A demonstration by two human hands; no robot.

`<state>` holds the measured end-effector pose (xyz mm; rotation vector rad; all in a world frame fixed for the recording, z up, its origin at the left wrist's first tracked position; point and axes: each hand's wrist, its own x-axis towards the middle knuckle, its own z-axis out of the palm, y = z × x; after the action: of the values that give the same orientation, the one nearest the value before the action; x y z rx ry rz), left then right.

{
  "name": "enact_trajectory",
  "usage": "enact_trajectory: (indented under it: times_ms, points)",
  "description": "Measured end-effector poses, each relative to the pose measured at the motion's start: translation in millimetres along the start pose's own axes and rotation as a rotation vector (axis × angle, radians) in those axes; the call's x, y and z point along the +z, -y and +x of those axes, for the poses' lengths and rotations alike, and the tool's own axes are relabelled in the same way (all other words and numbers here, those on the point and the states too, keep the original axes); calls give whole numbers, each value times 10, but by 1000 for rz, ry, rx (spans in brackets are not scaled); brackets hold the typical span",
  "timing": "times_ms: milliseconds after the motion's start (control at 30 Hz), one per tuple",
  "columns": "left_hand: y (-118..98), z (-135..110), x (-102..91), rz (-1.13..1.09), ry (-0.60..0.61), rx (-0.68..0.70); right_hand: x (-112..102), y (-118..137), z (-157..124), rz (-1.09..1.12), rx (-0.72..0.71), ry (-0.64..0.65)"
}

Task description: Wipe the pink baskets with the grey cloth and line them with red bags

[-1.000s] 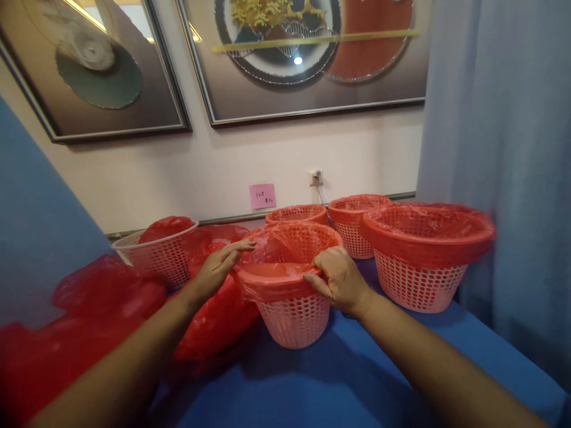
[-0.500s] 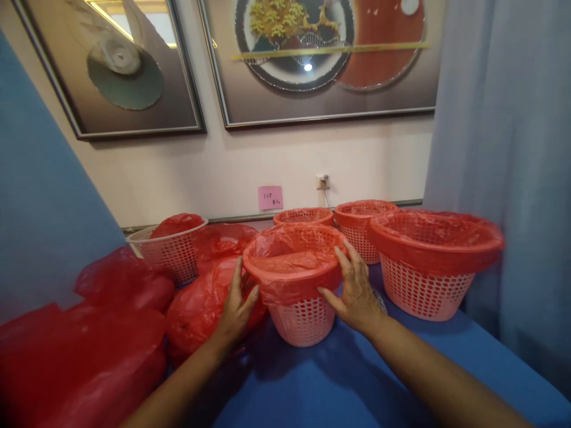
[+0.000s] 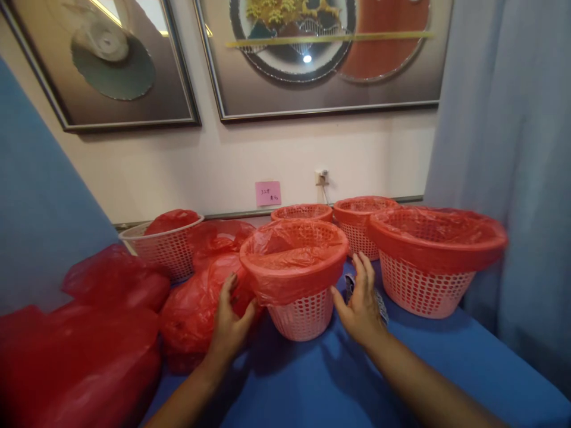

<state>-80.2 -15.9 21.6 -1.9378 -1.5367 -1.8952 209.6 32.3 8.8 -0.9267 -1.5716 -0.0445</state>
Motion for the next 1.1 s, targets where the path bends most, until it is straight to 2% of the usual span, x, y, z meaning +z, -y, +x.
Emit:
enact_trajectory:
  times_ms: [67,133,233,367,533,633,733,900,1000,1100]
  points:
    - [-120,-19,-53,216,-85,261,-53,106,-15,-42,-109,-46]
    - [-272,7,-68,331,-106,488,-68,216,-23,-72,-204,-45]
    - [-414,57,-27,410,-81,656,-29,307,-50,-92,-234,-27]
    - [-359,14,18,491,2,659,-5,276,-112,-96,-203,-15]
    - [-261,-87,-46,511,75,599,-122,277,-68,-81,-236,-6]
    - [-327,-62,-85,463,58,565,-148,327,30,-116,-283,2]
    - [-456,45,-88,435,6,585,-64,320,31,-144,-272,50]
    - [-628,329,-50,388,-8,614,87,158,-349,-58,-82,201]
    - [-672,479,-27,384,57,628,7,40,-667,-31,-18,311]
    - [-707,576,-9,402,123,638,-168,-132,-892,-36,30,425]
